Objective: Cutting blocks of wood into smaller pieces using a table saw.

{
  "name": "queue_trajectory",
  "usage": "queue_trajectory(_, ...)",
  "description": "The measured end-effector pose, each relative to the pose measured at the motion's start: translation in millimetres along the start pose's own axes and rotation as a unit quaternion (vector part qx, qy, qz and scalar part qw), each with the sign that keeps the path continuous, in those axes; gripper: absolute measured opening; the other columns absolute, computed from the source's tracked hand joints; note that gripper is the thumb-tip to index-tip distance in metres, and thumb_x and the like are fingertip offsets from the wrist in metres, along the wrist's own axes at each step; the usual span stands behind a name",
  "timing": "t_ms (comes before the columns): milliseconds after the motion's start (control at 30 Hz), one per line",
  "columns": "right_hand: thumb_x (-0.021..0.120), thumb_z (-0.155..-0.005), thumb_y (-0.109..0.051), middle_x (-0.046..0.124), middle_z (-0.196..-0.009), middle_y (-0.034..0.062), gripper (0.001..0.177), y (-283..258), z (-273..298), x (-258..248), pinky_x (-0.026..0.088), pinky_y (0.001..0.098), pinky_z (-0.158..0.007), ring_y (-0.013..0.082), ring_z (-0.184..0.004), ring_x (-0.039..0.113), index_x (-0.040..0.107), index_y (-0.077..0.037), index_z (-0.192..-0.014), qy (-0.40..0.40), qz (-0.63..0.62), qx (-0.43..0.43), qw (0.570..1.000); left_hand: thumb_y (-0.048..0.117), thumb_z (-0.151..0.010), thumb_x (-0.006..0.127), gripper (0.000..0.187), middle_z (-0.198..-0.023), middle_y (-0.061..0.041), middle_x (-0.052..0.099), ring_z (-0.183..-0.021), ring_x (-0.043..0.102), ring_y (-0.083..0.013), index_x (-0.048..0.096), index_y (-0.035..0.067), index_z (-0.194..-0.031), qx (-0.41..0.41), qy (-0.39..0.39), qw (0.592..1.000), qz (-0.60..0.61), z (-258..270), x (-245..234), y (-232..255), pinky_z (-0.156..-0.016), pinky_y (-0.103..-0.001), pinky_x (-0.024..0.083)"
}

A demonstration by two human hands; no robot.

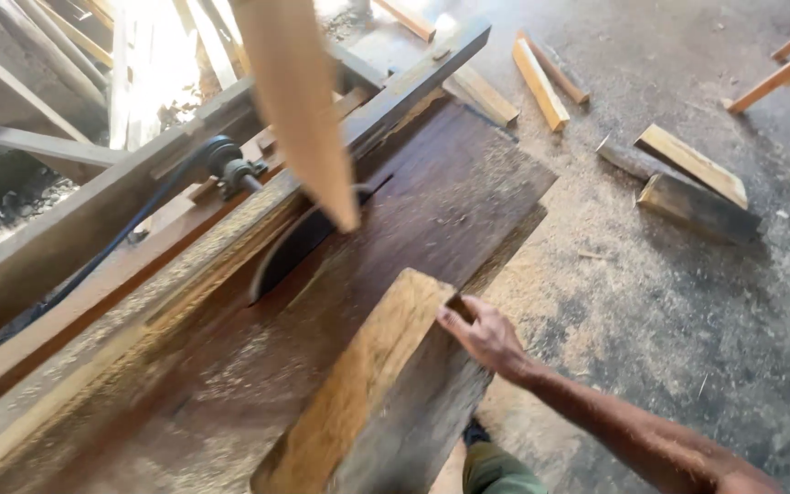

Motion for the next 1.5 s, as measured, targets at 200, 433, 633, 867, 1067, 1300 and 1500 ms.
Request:
queue_trajectory(200, 0.055, -0.099, -0.045, 0.062, -0.075, -0.0009, 0.041, 49, -115, -149, 0.041, 0.0283, -0.044, 0.0104, -0.056, 0.050, 0.070, -0.010, -0.114, 0.044, -0.007, 0.028, 0.999, 0.070, -0.098, 0.031, 0.087, -0.164, -0.022, 0.037, -0.148, 0.036, -0.0418, 0.034, 0.011, -0.161, -0.080, 0.031, 0.992, 0.090, -87, 132, -70, -0.122, -0.060, 0.028)
queue_trajectory(433, 0.063, -0.099, -0.036, 0.076, -0.113, 0.0103, 0.040, 105, -212, -243, 0.057, 0.0295, -0.080, 0.0155, -0.097, 0.070, 0.074, -0.008, -0.125, 0.123, -0.072, -0.017, 0.990, 0.062, -0.107, 0.030, 0.074, -0.170, -0.007, 0.014, -0.154, 0.015, -0.0318, 0.021, 0.017, -0.166, -0.024, 0.078, 0.989, -0.121, -104, 264, -36, -0.119, -0.064, 0.022)
queue_trajectory(633, 0.060, -0.103, -0.020, 0.076, -0.119, 0.0126, 0.032, 155, -243, -242, 0.057, 0.0313, -0.094, 0.0192, -0.107, 0.071, 0.072, -0.003, -0.126, 0.000, -0.260, -0.043, 0.965, 0.051, -0.099, 0.053, 0.073, -0.143, -0.024, 0.057, -0.133, 0.052, -0.0380, 0.040, 0.001, -0.151, 0.090, 0.035, 0.991, -0.097, -151, 237, -85, -0.112, -0.055, 0.042)
queue_trajectory(867, 0.062, -0.101, -0.021, 0.073, -0.127, 0.0111, 0.035, 132, -259, -230, 0.053, 0.0299, -0.100, 0.0173, -0.115, 0.067, 0.071, -0.003, -0.129, -0.085, -0.264, -0.106, 0.955, 0.057, -0.106, 0.049, 0.070, -0.140, -0.026, 0.053, -0.124, 0.056, -0.0382, 0.041, 0.002, -0.150, 0.174, 0.249, 0.814, -0.495, -141, 234, -35, -0.095, -0.054, 0.052)
queue_trajectory(1067, 0.053, -0.106, -0.024, 0.072, -0.095, 0.0107, 0.028, 239, -230, -210, 0.060, 0.0312, -0.076, 0.0182, -0.082, 0.067, 0.072, -0.003, -0.106, -0.036, -0.366, -0.005, 0.930, 0.061, -0.098, 0.060, 0.067, -0.138, -0.020, 0.060, -0.119, 0.059, -0.0308, 0.058, 0.008, -0.140, 0.137, 0.265, 0.895, -0.332, -167, 194, -54, -0.100, -0.048, 0.048)
queue_trajectory(1300, 0.055, -0.095, -0.071, 0.045, -0.155, 0.0116, 0.090, 282, -87, -108, 0.041, 0.0413, -0.108, 0.0267, -0.133, 0.048, 0.038, -0.010, -0.159, -0.394, -0.428, 0.348, 0.735, 0.050, -0.103, 0.055, 0.060, -0.146, -0.016, 0.055, -0.130, 0.054, -0.0250, 0.053, 0.004, -0.143, 0.096, 0.339, 0.920, -0.174, -121, 201, -142, -0.112, -0.041, 0.040)
queue_trajectory(1500, 0.057, -0.094, -0.079, 0.013, -0.146, 0.0121, 0.101, 387, -119, -87, 0.031, 0.0513, -0.115, 0.0261, -0.137, 0.031, 0.009, -0.009, -0.149, -0.445, -0.485, 0.399, 0.639, 0.047, -0.107, 0.047, 0.064, -0.150, -0.019, 0.054, -0.135, 0.053, -0.0271, 0.048, -0.002, -0.149, 0.069, 0.437, 0.886, -0.141, -99, 279, -220, -0.116, -0.038, 0.038)
Point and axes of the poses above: each hand's wrist, its own z-axis away from the middle knuckle, its own x-axis out of the palm, y = z × x, the point moved 9 cm from there along -z, towards the middle knuckle
